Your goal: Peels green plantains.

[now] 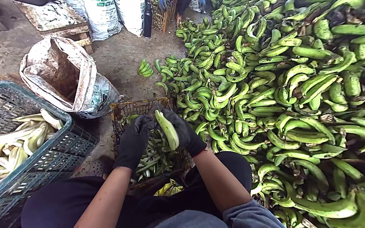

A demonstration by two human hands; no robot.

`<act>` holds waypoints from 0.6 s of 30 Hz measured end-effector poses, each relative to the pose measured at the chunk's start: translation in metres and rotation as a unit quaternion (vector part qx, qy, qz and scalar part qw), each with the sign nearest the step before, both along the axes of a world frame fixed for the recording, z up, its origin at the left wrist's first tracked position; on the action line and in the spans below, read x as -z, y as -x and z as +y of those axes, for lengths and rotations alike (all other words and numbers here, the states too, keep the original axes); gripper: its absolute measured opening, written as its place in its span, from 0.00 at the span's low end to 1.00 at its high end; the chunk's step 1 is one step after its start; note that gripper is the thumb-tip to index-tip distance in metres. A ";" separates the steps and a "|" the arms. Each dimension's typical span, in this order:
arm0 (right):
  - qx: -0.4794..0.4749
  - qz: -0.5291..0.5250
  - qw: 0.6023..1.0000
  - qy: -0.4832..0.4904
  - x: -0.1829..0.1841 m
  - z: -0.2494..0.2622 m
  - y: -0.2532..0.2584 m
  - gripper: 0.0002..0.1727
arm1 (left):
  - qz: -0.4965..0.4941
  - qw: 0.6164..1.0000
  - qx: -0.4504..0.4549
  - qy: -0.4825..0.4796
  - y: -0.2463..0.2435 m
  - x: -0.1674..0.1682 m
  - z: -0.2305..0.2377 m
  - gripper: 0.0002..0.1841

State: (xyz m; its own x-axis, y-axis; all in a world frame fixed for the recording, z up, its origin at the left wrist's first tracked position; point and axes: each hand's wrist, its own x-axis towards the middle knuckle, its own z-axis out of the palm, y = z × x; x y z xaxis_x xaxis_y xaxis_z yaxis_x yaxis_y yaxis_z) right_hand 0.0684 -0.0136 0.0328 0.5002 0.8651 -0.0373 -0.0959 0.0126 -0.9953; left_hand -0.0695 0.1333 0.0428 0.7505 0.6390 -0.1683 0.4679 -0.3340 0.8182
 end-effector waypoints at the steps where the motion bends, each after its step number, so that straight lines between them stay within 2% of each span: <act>1: -0.012 0.003 1.000 0.002 -0.001 0.000 0.001 0.27 | -0.009 1.000 -0.011 0.012 0.000 0.003 0.005 0.25; 3: -0.024 0.043 0.999 -0.007 -0.003 0.001 0.000 0.29 | -0.033 0.997 -0.045 0.047 0.000 0.007 0.015 0.23; 5: 0.013 0.136 0.990 -0.032 -0.002 0.001 -0.004 0.28 | -0.060 0.995 -0.044 0.060 0.002 0.002 0.017 0.22; 8: 0.077 0.269 0.958 -0.059 -0.007 -0.004 -0.015 0.28 | -0.022 0.999 0.040 -0.020 0.010 -0.009 0.009 0.27; 11: 0.083 0.305 0.945 -0.078 -0.008 -0.010 -0.026 0.28 | -0.036 0.974 0.168 -0.148 0.017 -0.006 -0.007 0.35; 14: 0.064 0.343 0.935 -0.064 -0.005 -0.012 -0.029 0.29 | -0.112 0.936 0.210 -0.259 0.016 0.005 -0.025 0.33; 16: 0.057 0.328 0.942 -0.042 -0.005 -0.012 -0.024 0.28 | -0.084 0.945 0.202 -0.241 0.012 0.005 -0.032 0.32; 18: 0.051 0.298 0.953 -0.030 -0.006 -0.009 -0.015 0.26 | -0.029 0.969 0.171 -0.175 0.006 -0.001 -0.030 0.30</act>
